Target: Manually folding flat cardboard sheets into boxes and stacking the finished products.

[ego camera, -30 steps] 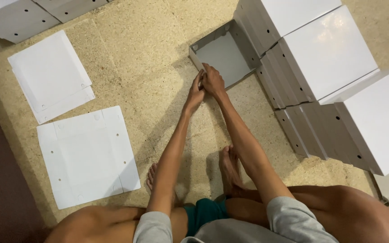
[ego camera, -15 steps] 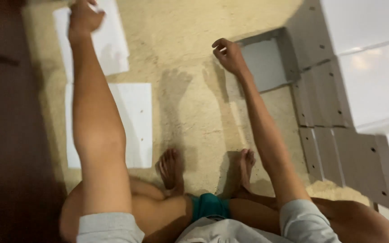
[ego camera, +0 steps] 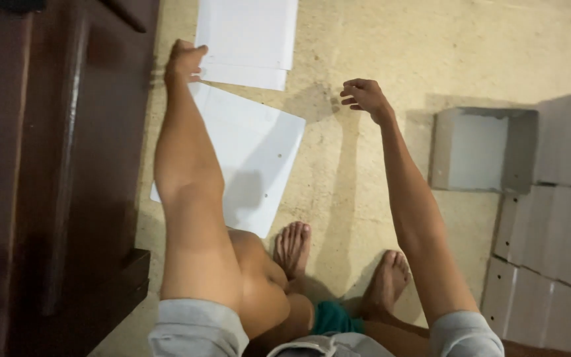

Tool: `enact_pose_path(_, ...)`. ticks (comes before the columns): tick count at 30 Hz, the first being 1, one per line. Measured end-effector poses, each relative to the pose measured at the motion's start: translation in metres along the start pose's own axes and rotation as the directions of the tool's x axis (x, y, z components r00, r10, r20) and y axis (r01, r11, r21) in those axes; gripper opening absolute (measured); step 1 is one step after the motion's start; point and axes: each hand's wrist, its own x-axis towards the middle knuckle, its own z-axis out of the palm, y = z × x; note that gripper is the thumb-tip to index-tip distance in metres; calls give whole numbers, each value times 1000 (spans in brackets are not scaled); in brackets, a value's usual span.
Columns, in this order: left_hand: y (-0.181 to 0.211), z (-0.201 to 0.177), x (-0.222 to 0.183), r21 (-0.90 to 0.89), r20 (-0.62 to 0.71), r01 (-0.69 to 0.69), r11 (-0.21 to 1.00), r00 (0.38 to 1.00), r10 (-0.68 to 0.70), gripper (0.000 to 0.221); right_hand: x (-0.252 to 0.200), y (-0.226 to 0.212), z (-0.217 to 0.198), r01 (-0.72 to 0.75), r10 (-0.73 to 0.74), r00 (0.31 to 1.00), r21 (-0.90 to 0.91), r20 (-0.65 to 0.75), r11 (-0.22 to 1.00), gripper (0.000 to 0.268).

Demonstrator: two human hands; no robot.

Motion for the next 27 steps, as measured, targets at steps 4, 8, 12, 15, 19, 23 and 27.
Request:
enact_pose_path(4,-32,29,44,-55,-51,-60,997,997,58,60,60,16,39,35,-33,999,54,-36,998,39)
enact_pose_path(8,-74,91,124,114,-193,-175,978,962,195,70,111,28,82,135,-134,988,7,-79,991,43)
enact_pose_path(12,-67,107,105,186,-190,-32,982,979,68,86,139,25,119,227,-314,908,-306,-277,925,41)
enact_pose_path(15,-56,101,90,275,-222,-1,961,973,65,83,158,17,133,205,-333,880,-360,-339,910,40)
enact_pose_path(19,-44,92,76,256,-331,-66,964,931,152,57,157,-7,149,77,-268,875,-431,-403,899,32)
enact_pose_path(23,-34,87,70,230,-366,-34,973,923,119,52,155,-16,161,71,-259,866,-408,-428,910,33)
enact_pose_path(27,-32,85,69,171,-376,-77,982,916,138,32,150,-30,163,-38,-22,906,-133,-422,990,34)
